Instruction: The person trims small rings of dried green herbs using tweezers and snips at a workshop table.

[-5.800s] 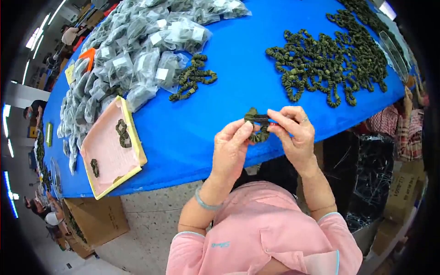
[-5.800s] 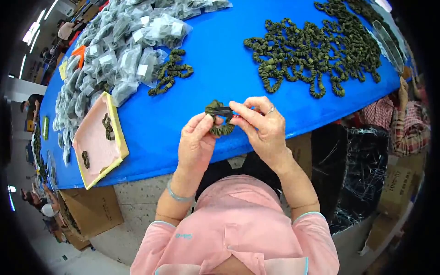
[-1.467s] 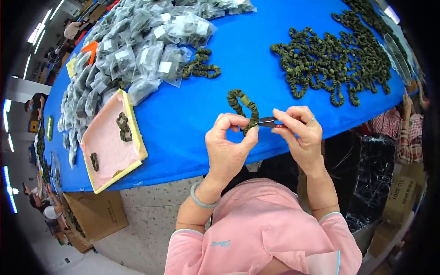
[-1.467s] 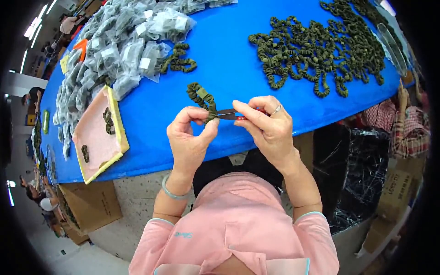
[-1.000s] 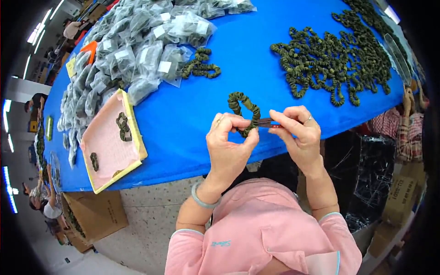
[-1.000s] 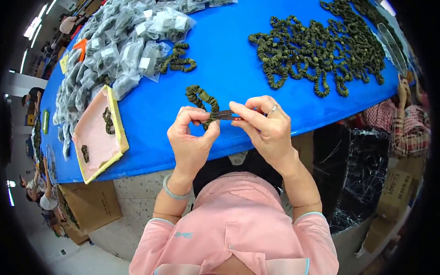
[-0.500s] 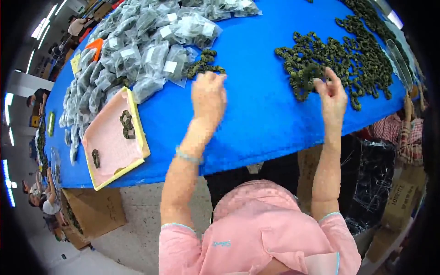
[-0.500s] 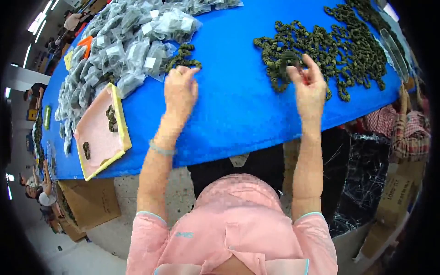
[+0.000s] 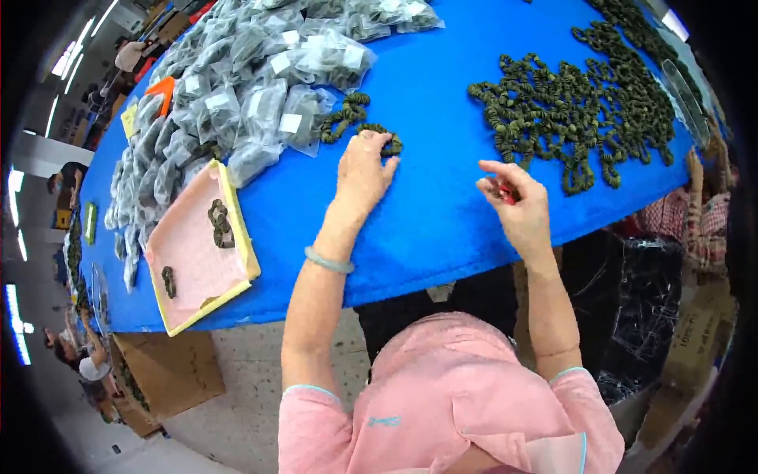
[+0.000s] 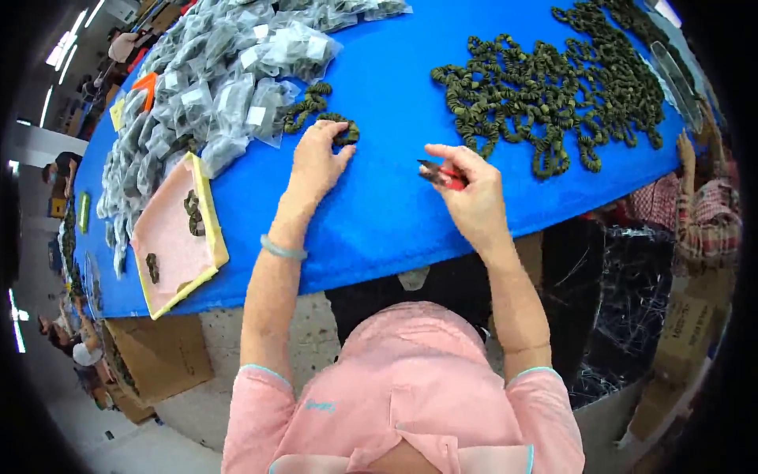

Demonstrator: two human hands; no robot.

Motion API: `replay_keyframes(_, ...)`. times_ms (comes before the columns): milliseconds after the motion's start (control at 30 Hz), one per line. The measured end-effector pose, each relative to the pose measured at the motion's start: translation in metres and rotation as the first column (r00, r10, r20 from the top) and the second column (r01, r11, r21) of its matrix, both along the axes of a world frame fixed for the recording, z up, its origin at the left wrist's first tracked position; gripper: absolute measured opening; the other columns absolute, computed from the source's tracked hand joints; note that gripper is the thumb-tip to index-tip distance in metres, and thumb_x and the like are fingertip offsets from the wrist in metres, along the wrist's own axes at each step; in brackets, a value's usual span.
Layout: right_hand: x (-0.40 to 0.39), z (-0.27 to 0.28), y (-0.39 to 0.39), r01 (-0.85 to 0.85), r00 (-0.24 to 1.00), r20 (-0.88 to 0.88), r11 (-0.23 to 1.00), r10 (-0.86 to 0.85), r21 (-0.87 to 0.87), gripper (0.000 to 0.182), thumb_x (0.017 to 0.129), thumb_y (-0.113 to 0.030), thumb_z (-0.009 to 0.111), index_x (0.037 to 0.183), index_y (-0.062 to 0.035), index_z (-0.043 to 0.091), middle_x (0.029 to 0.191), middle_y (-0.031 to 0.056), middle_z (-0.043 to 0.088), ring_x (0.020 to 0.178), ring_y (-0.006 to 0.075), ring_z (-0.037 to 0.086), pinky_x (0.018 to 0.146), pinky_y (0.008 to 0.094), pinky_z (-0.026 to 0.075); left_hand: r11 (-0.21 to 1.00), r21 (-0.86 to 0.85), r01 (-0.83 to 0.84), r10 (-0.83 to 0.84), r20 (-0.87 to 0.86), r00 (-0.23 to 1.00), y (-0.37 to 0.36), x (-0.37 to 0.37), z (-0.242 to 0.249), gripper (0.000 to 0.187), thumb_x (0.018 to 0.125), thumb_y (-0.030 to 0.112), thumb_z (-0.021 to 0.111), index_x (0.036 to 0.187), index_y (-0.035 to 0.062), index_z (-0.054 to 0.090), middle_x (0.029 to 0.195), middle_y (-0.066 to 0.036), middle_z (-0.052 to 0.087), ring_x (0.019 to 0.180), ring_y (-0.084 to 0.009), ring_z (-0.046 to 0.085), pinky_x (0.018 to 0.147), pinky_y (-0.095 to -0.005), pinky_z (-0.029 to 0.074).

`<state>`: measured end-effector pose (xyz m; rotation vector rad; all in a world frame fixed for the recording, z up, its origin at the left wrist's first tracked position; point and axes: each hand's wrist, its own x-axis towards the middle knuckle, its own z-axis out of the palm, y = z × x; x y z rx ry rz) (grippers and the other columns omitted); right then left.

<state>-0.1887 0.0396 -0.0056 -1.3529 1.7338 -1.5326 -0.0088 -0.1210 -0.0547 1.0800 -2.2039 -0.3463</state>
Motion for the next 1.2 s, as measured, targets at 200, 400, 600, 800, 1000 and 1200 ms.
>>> replay_keyframes(200, 0.001, 0.003, 0.007, 0.003, 1.0, 0.014, 1.0, -0.003, -0.008, 0.035, 0.072, 0.007, 0.071, 0.104, -0.0043, 0.067, 0.084, 0.0024, 0.058, 0.062, 0.0088, 0.047, 0.057, 0.0213, 0.041, 0.928, 0.372, 0.025, 0.028, -0.136, 0.99, 0.02, 0.0, 0.03, 0.013, 0.074, 0.003, 0.067, 0.087, 0.0007, 0.066, 0.08, -0.006, 0.061, 0.065, -0.0134, 0.051, 0.064, -0.0238, 0.045)
replay_keyframes(400, 0.008, 0.018, 0.014, -0.044, 0.999, 0.001, 0.999, 0.044, -0.031, 0.034, 0.071, 0.003, 0.073, 0.104, -0.0047, 0.068, 0.09, 0.0033, 0.059, 0.062, 0.0086, 0.046, 0.055, 0.0197, 0.039, 0.842, 0.473, 0.261, 0.048, -0.546, 0.836, 0.083, 0.003, 0.047, 0.016, 0.072, -0.006, 0.063, 0.086, 0.0018, 0.064, 0.084, -0.004, 0.061, 0.068, -0.009, 0.049, 0.063, -0.0199, 0.043)
replay_keyframes(600, 0.018, 0.015, 0.019, -0.083, 0.996, -0.049, 0.994, 0.079, -0.074, 0.032, 0.071, 0.001, 0.075, 0.102, -0.0059, 0.07, 0.09, 0.0043, 0.058, 0.062, 0.0085, 0.045, 0.053, 0.0186, 0.037, 0.937, 0.256, 0.237, -0.021, -0.637, 0.771, 0.108, 0.0, 0.045, 0.024, 0.068, -0.011, 0.064, 0.086, 0.0034, 0.063, 0.085, -0.004, 0.062, 0.07, -0.0098, 0.049, 0.062, -0.0205, 0.043)
replay_keyframes(800, 0.022, 0.018, 0.022, -0.065, 0.993, -0.108, 0.993, 0.053, -0.104, 0.03, 0.071, 0.001, 0.075, 0.1, -0.006, 0.072, 0.09, 0.0052, 0.058, 0.061, 0.0086, 0.045, 0.051, 0.0194, 0.038, 0.979, 0.114, 0.171, -0.071, -0.594, 0.801, 0.114, -0.003, 0.047, 0.026, 0.066, -0.012, 0.065, 0.087, 0.0045, 0.062, 0.087, -0.005, 0.063, 0.071, -0.0106, 0.05, 0.062, -0.021, 0.043)
replay_keyframes(1000, 0.024, 0.02, 0.021, -0.063, 0.989, -0.142, 0.993, 0.049, -0.098, 0.029, 0.071, 0.002, 0.074, 0.099, -0.0053, 0.071, 0.089, 0.0049, 0.058, 0.06, 0.0087, 0.044, 0.051, 0.0195, 0.038, 0.982, 0.095, 0.162, -0.077, -0.582, 0.809, 0.117, -0.004, 0.049, 0.026, 0.066, -0.011, 0.065, 0.086, 0.0049, 0.062, 0.089, -0.006, 0.063, 0.072, -0.0113, 0.052, 0.063, -0.0211, 0.044)
replay_keyframes(1200, 0.019, 0.024, 0.016, -0.115, 0.99, 0.083, 0.993, 0.116, -0.016, 0.026, 0.07, 0.002, 0.074, 0.095, -0.0045, 0.071, 0.081, 0.0022, 0.056, 0.06, 0.0079, 0.043, 0.053, 0.0193, 0.038, 0.736, 0.465, 0.491, 0.15, -0.82, 0.553, 0.123, -0.001, 0.053, 0.021, 0.074, -0.007, 0.064, 0.093, 0.0022, 0.061, 0.089, -0.007, 0.063, 0.075, -0.0112, 0.055, 0.065, -0.0204, 0.046)
